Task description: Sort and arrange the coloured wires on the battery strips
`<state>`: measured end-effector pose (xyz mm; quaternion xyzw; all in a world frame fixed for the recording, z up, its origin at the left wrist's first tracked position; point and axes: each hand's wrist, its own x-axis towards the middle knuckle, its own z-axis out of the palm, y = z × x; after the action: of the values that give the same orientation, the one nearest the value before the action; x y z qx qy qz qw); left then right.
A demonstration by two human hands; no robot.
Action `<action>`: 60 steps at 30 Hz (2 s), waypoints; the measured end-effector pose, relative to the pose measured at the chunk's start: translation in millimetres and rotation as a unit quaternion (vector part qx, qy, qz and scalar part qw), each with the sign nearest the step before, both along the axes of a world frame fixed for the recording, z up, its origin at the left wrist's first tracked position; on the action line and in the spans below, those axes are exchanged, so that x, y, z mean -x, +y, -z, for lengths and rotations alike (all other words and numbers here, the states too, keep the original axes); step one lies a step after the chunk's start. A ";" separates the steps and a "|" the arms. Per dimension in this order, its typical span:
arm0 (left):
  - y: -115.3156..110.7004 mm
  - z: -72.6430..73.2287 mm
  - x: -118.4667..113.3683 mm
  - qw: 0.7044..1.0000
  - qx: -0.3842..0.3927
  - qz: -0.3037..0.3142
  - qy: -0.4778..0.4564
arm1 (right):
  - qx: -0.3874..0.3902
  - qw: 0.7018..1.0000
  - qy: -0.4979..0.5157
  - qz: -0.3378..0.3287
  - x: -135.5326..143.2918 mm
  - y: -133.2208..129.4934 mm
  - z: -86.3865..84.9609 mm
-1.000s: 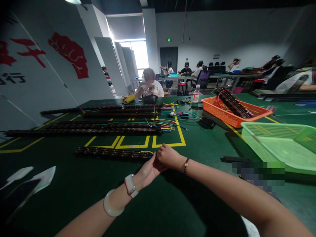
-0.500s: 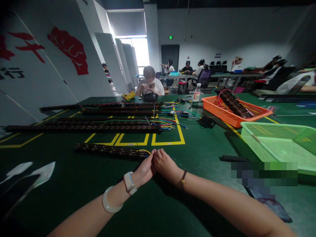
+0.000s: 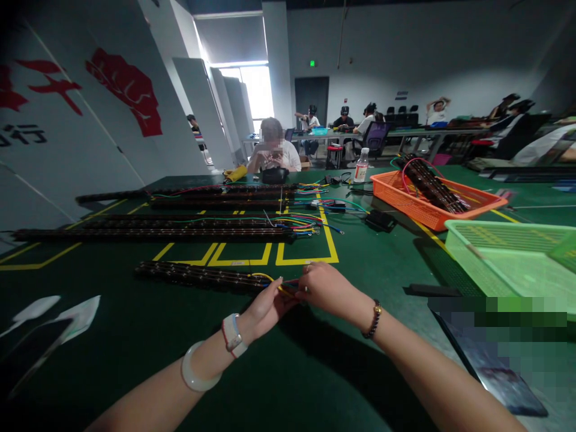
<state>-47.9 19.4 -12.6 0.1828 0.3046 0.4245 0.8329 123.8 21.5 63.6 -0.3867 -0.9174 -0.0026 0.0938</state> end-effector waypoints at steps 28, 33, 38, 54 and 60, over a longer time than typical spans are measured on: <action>0.1 -6.2 -0.9 0.999 -0.026 0.017 -0.017 | -0.042 0.992 -0.007 0.122 -6.9 5.4 -10.1; -0.2 -5.7 -0.7 0.999 -0.045 0.025 -0.009 | -0.049 0.985 0.090 0.142 -19.1 31.9 22.5; 1.0 -2.8 0.8 0.998 -0.047 0.032 -0.001 | -0.027 0.979 0.149 0.137 -26.5 51.0 61.3; 0.1 -8.2 0.1 0.999 -0.033 0.026 0.010 | -0.005 0.981 0.165 0.102 -25.3 61.4 78.5; -1.4 -11.7 0.1 0.999 -0.032 0.031 0.006 | -0.133 0.965 0.218 0.052 -33.6 33.8 69.1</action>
<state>-48.1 18.1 -0.9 0.2213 0.2903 0.4069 0.8373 157.4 55.3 -5.5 -0.4092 -0.8449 -0.0454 0.3416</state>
